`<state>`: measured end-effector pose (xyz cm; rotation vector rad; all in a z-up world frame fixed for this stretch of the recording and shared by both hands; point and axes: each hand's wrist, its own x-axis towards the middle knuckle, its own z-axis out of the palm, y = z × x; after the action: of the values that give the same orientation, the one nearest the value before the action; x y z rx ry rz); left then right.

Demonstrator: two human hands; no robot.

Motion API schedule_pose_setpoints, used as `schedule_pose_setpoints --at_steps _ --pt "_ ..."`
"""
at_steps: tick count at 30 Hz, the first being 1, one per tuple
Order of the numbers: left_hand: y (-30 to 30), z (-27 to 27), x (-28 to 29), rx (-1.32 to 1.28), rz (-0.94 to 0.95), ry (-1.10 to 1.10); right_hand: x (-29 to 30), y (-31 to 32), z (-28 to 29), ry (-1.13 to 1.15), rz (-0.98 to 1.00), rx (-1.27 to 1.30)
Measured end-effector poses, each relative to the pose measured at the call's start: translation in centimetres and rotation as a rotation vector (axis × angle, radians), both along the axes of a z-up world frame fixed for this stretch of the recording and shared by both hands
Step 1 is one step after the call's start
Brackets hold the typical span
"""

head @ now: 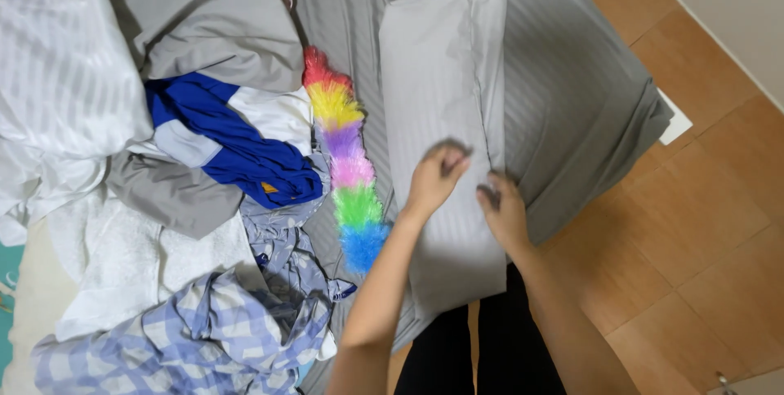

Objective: The person folds a pink t-shirt with a cartoon print, a black and yellow t-shirt, and a grey t-shirt on a bed. They smooth each garment before folding it into a neat square and placing it on a nearby chair.

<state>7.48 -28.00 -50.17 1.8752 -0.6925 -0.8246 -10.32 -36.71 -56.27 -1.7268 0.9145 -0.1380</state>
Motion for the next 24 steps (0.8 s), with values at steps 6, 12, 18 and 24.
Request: schedule_pose_setpoints --at_steps 6,12,18,24 --pt "-11.7 -4.1 3.8 0.136 0.371 -0.542 6.5 -0.8 -3.3 -0.036 -0.301 -0.348" --pt "-13.0 -12.3 8.2 0.467 0.276 -0.627 8.7 -0.5 -2.8 -0.336 -0.172 -0.118" --pt "-9.1 0.4 7.9 0.101 0.685 -0.565 8.1 -1.5 -5.3 -0.375 0.11 0.33" --pt "-16.3 -3.3 6.5 0.181 0.613 -0.564 6.8 -2.6 -6.4 -0.378 -0.283 0.781"
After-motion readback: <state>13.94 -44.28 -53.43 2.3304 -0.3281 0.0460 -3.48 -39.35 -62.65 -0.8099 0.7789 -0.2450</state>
